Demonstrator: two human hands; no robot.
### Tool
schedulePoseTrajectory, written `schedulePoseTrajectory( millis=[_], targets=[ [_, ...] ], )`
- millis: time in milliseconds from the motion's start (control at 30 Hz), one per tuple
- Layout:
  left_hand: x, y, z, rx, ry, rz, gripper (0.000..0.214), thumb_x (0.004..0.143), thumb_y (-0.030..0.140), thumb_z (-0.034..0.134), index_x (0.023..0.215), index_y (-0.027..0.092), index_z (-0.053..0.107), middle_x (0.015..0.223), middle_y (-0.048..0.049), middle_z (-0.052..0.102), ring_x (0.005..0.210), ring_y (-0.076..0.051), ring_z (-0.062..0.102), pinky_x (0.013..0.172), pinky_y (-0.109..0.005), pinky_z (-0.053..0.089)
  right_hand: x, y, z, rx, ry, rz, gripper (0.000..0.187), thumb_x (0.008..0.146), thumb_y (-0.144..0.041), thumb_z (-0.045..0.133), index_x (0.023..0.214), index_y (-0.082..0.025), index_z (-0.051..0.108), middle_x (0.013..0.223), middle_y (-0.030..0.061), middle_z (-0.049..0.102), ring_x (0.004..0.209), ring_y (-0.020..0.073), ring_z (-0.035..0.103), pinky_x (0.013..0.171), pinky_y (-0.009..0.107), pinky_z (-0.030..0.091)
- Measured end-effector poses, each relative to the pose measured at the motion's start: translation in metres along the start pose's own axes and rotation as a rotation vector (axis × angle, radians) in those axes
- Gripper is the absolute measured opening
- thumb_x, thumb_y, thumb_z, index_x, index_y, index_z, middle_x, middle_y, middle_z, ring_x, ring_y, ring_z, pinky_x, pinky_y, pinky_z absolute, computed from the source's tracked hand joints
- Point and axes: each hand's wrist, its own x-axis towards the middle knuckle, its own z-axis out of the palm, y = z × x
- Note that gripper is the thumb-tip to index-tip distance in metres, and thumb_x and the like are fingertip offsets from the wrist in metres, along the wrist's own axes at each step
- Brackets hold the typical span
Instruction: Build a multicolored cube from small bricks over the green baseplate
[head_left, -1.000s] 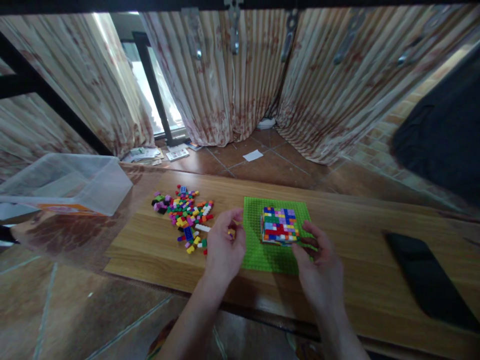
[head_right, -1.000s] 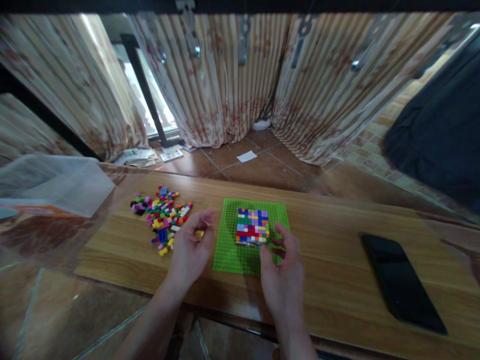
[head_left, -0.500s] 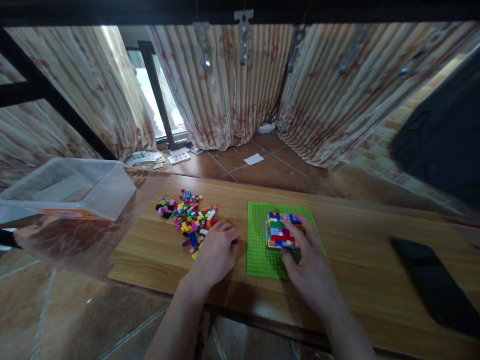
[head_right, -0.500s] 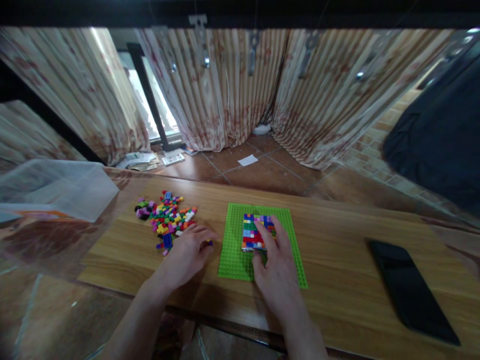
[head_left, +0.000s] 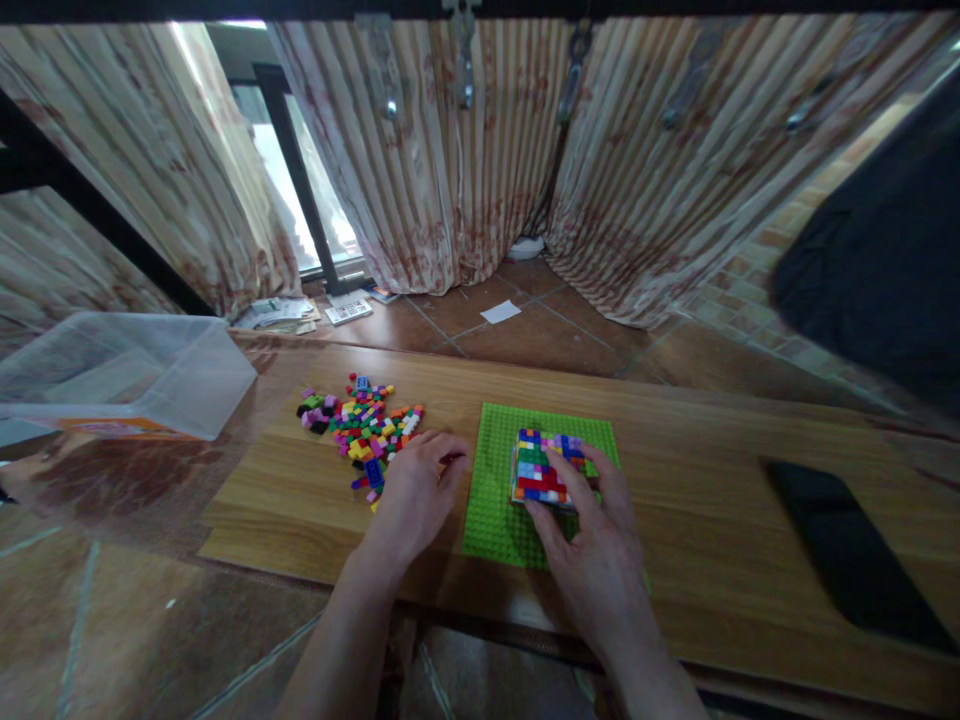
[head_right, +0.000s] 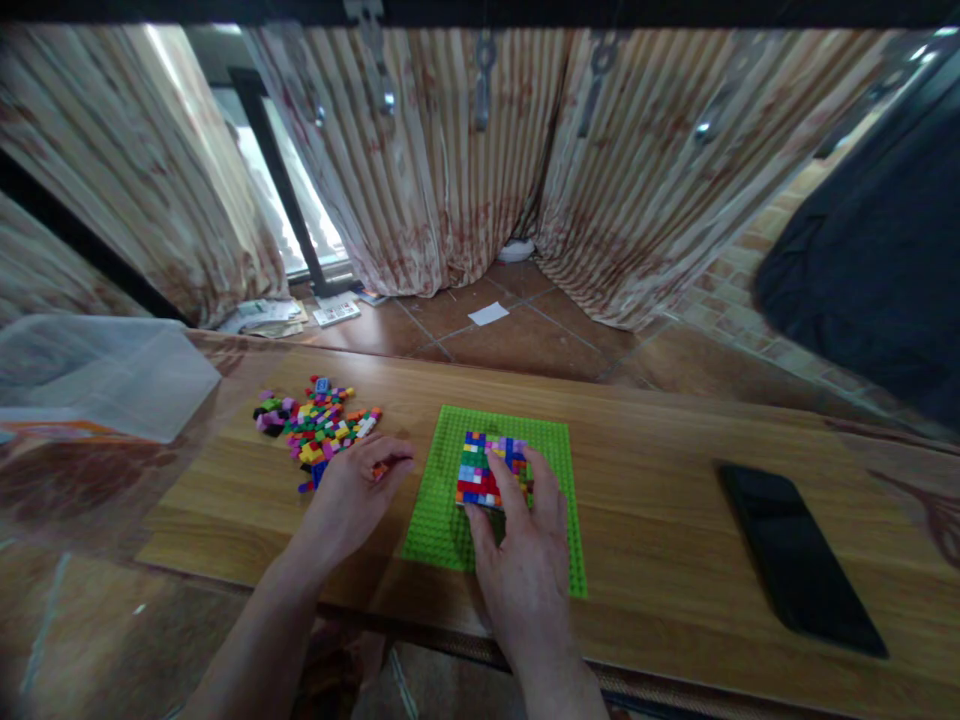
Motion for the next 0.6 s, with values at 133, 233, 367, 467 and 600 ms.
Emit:
schedulePoseTrajectory(
  millis=[133,233,367,467,600],
  targets=[
    [0.000,0.011,0.008,-0.389,0.074,-0.179,0.012,0.080,0.022,0.063,0.085,0.017,0.071,0.082,-0.0035,0.072,0.076,-0.016,0.064,0.071,-0.027,0.050,0.000,-0.005,-0.005,0.022,0.044,0.062,0.044,0.086,-0.039,0.060,0.128,-0.027,0.057,0.138,0.0112,0.047,0.121,0.0288,0.050,0.100,0.052,0.045],
    [0.002,0.017,0.011,-0.555,0.085,-0.293,0.012,0.075,0.023,0.067,0.082,0.015,0.072,0.079,-0.0031,0.072,0.074,-0.015,0.064,0.070,-0.026,0.051,0.000,-0.009,-0.010,0.029,0.102,0.079,0.037,0.087,-0.039,0.059,0.121,-0.025,0.062,0.135,0.0109,0.050,0.116,0.0267,0.053,0.099,0.050,0.046],
    [0.002,0.020,0.008,-0.646,0.066,-0.333,0.012,0.071,0.023,0.070,0.080,0.015,0.073,0.077,-0.0025,0.072,0.073,-0.015,0.063,0.070,-0.026,0.050,0.000,-0.012,-0.014,0.110,0.142,0.078,0.028,0.088,-0.035,0.058,0.113,-0.024,0.065,0.128,0.0095,0.056,0.114,0.0244,0.055,0.099,0.046,0.046],
    [0.000,0.025,0.007,-0.680,0.021,-0.309,0.011,0.071,0.022,0.072,0.080,0.016,0.075,0.076,-0.0023,0.073,0.072,-0.015,0.063,0.069,-0.025,0.050,0.002,-0.013,-0.015,0.190,0.168,0.111,0.023,0.088,-0.032,0.058,0.108,-0.025,0.067,0.125,0.0084,0.059,0.114,0.0231,0.057,0.097,0.043,0.048],
    [-0.006,0.033,0.014,-0.698,-0.074,-0.217,0.009,0.075,0.020,0.070,0.081,0.018,0.075,0.076,-0.0017,0.072,0.071,-0.014,0.064,0.066,-0.024,0.051,0.005,-0.013,-0.017,0.280,0.200,0.196,0.020,0.089,-0.030,0.057,0.102,-0.025,0.070,0.117,0.0075,0.063,0.109,0.0215,0.061,0.094,0.041,0.050]
  ],
)
